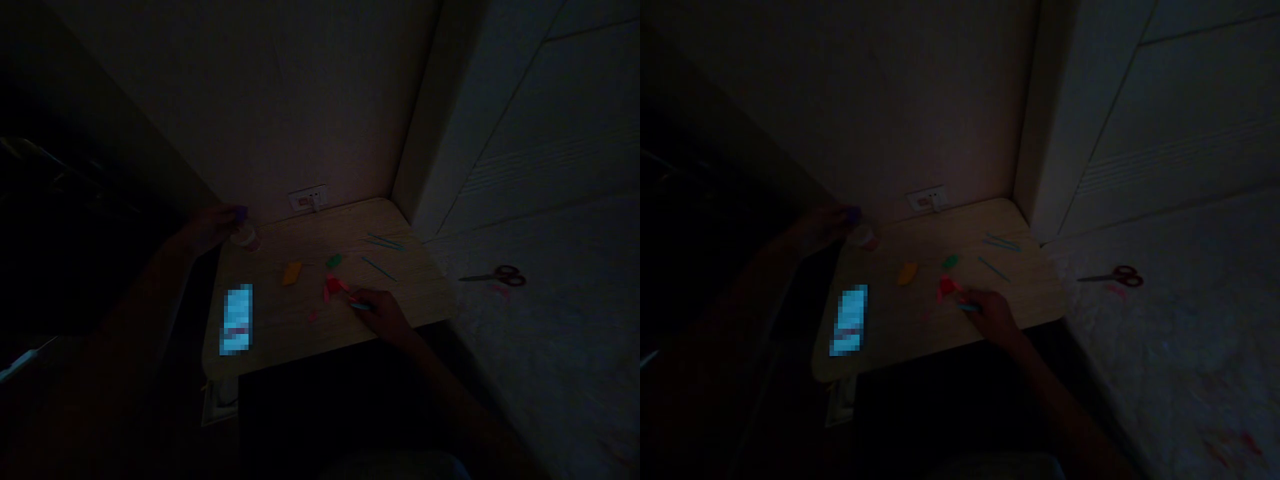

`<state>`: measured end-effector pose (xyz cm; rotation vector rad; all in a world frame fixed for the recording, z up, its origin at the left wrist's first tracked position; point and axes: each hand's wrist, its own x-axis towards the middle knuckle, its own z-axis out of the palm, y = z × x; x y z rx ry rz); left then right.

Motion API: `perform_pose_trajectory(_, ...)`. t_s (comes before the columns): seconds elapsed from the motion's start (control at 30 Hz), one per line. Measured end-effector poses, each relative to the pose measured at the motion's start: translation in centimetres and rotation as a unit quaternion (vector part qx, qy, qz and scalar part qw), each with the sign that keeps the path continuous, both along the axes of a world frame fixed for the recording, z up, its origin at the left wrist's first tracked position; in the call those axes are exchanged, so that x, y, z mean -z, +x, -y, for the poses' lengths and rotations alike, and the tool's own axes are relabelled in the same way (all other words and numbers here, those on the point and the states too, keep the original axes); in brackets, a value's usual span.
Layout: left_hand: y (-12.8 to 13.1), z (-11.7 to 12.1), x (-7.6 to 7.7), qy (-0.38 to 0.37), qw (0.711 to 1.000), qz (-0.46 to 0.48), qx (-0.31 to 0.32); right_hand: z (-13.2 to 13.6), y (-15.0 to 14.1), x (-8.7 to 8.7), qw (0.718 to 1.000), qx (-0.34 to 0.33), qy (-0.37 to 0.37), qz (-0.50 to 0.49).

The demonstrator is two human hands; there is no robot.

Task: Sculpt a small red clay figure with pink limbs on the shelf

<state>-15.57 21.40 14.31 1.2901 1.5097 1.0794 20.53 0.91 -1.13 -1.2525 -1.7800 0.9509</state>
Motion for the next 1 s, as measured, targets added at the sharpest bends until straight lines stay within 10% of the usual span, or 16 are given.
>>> perform_pose_trajectory(0.33, 1.4, 0.7, 0.0, -0.041, 0.994, 0.102, 0.019, 0.0, 0.0, 0.1, 1.0, 0.001, -0.003, 0.004)
perform_pose_trajectory(1.0, 15.7, 6.5, 1.4, 0.017, 0.92, 0.387, 0.065, -0.1, 0.1, 0.4, 1.0, -0.004, 0.003, 0.014)
